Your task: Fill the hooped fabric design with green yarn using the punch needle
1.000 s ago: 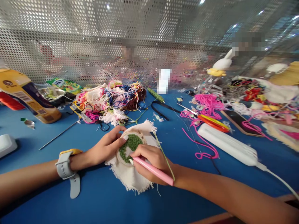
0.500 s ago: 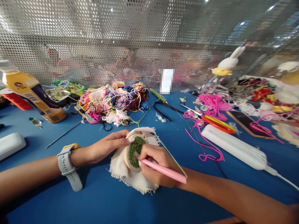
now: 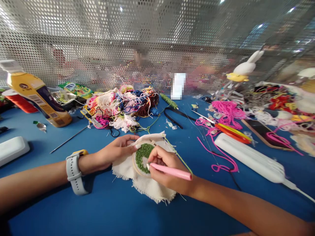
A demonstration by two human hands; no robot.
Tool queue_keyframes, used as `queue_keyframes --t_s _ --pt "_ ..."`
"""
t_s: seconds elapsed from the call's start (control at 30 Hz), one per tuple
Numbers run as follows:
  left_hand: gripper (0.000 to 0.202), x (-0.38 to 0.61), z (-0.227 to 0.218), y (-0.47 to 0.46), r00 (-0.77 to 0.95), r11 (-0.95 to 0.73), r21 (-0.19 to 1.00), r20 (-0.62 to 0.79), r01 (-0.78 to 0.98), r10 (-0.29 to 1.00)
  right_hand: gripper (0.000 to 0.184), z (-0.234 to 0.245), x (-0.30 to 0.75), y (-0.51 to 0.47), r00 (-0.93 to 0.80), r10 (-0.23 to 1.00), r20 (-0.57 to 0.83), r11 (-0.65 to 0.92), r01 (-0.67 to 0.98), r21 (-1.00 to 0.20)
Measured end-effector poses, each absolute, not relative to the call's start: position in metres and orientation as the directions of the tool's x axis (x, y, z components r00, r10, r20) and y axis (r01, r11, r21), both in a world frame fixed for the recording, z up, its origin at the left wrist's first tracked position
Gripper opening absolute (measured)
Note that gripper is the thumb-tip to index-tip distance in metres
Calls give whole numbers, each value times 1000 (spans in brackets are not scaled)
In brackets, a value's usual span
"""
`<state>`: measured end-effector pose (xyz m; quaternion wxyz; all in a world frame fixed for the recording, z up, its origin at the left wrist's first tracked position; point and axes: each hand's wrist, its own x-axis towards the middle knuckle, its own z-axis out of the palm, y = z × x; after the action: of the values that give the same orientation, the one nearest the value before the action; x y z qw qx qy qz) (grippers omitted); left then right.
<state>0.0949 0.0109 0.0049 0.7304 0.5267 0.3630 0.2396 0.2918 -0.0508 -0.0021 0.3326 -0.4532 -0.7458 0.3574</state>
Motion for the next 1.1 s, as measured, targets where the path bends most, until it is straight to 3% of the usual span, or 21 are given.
queue_keyframes --t_s 0.17,0.33,0.67,0.93,1.1 --pt "40 95 -2 9 635 170 985 -123 -13 762 13 7 293 -49 -367 919 142 304 434 -848" --pt "46 91 0 8 706 -25 999 -4 31 708 7 7 297 -48 -382 912 146 301 385 -872" --pt "45 92 -5 8 588 118 993 -84 -20 805 2 0 298 -50 -339 939 58 169 307 -937" --pt "44 91 -11 7 575 -70 994 6 89 818 4 2 297 -50 -360 925 123 261 367 -893" --pt "45 90 -8 6 585 -62 995 4 80 811 4 0 297 -52 -365 914 179 327 398 -857"
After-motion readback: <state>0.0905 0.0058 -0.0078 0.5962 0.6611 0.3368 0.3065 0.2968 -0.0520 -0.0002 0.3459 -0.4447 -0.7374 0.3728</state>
